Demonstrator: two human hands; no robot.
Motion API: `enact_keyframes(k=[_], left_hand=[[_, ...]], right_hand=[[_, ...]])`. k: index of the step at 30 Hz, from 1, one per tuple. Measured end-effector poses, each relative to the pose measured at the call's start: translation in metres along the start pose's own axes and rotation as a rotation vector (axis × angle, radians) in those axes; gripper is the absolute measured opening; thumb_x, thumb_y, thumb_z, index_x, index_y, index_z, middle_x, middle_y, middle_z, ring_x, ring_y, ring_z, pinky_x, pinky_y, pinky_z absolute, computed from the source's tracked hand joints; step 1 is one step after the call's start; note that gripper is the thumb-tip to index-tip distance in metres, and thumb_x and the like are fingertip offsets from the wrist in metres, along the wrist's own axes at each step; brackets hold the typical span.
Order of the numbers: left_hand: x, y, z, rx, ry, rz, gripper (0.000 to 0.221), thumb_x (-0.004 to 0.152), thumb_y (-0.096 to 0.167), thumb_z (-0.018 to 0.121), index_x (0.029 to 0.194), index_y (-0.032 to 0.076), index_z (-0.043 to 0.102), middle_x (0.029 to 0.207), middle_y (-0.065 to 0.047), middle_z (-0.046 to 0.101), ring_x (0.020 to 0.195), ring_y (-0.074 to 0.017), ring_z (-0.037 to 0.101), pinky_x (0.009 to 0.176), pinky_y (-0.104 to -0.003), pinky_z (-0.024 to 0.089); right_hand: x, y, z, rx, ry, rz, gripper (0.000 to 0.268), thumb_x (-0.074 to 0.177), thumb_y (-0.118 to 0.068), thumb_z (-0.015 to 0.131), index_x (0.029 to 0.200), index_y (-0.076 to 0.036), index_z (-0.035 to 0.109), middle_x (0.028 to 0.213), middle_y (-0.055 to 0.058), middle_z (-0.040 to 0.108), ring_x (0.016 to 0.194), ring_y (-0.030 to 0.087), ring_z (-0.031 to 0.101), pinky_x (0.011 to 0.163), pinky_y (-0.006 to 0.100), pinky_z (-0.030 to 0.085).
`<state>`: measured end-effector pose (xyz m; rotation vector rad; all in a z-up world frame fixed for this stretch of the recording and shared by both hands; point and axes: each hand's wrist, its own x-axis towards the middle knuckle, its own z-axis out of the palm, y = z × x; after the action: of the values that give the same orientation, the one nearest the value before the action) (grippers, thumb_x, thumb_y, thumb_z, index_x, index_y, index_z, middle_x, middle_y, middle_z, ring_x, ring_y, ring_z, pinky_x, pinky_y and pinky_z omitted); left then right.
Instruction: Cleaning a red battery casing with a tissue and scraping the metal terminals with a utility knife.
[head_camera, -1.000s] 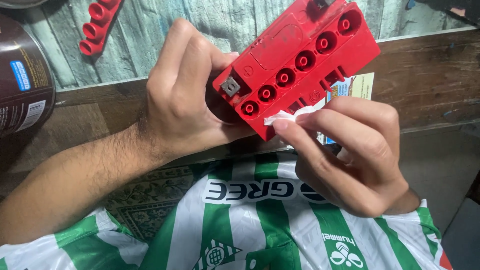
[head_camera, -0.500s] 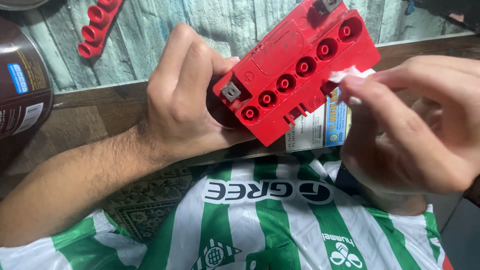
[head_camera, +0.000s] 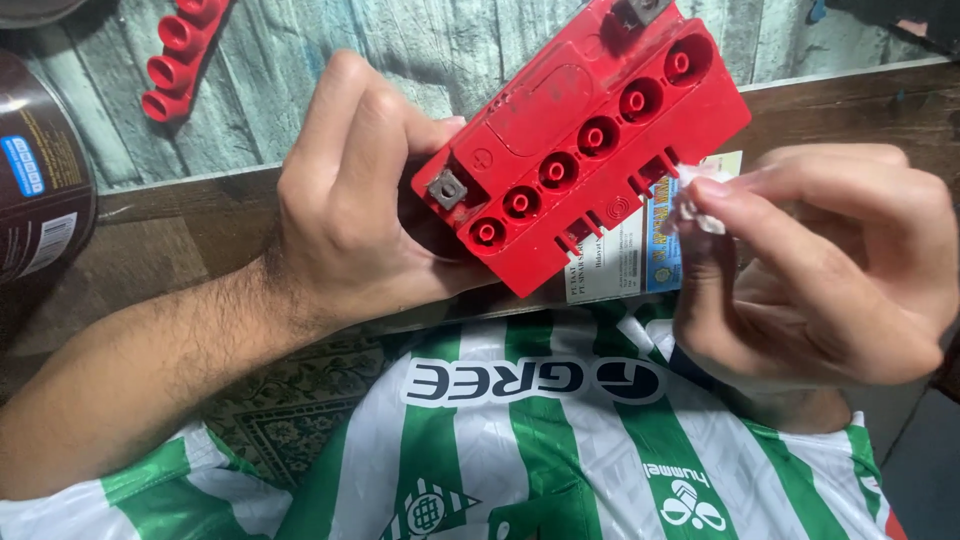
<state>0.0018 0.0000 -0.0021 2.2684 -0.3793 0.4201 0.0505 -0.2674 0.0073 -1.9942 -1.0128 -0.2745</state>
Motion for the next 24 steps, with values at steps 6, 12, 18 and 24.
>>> enact_keyframes(k=[6, 12, 18, 24], left_hand=[[-0.001, 0.000, 0.002, 0.024, 0.008, -0.016, 0.054, 0.096, 0.019, 0.092, 0.084, -0.007, 0.046, 0.082, -0.011, 0.039, 0.074, -0.0253, 0.040, 0.051, -0.037, 0.036], [-0.001, 0.004, 0.001, 0.014, 0.017, -0.066, 0.054, 0.092, 0.017, 0.093, 0.086, -0.008, 0.046, 0.085, -0.014, 0.039, 0.070, -0.0254, 0.041, 0.051, -0.037, 0.036], [-0.001, 0.003, 0.001, -0.009, 0.006, -0.070, 0.056, 0.091, 0.016, 0.095, 0.087, -0.007, 0.045, 0.086, -0.014, 0.038, 0.070, -0.0242, 0.039, 0.050, -0.037, 0.035], [-0.001, 0.006, 0.002, 0.007, 0.019, -0.093, 0.066, 0.087, 0.033, 0.100, 0.087, -0.007, 0.047, 0.084, -0.012, 0.038, 0.070, -0.0233, 0.038, 0.051, -0.037, 0.031]], right_hand=[[0.008, -0.023, 0.011, -0.203, -0.029, 0.042, 0.018, 0.103, 0.020, 0.070, 0.120, 0.015, 0.072, 0.104, 0.030, 0.059, 0.086, 0.037, 0.061, 0.076, 0.047, 0.049], [0.002, -0.027, 0.017, -0.144, 0.011, 0.073, 0.017, 0.101, 0.017, 0.068, 0.119, 0.016, 0.068, 0.103, 0.032, 0.060, 0.086, 0.037, 0.061, 0.074, 0.046, 0.050], [0.001, -0.033, 0.024, -0.040, 0.105, 0.288, 0.013, 0.103, 0.006, 0.067, 0.113, 0.014, 0.070, 0.101, 0.029, 0.063, 0.089, 0.035, 0.060, 0.079, 0.041, 0.050], [0.006, -0.019, 0.006, 0.021, 0.039, 0.177, 0.014, 0.101, 0.022, 0.073, 0.113, 0.017, 0.069, 0.101, 0.031, 0.061, 0.085, 0.035, 0.064, 0.073, 0.037, 0.055]])
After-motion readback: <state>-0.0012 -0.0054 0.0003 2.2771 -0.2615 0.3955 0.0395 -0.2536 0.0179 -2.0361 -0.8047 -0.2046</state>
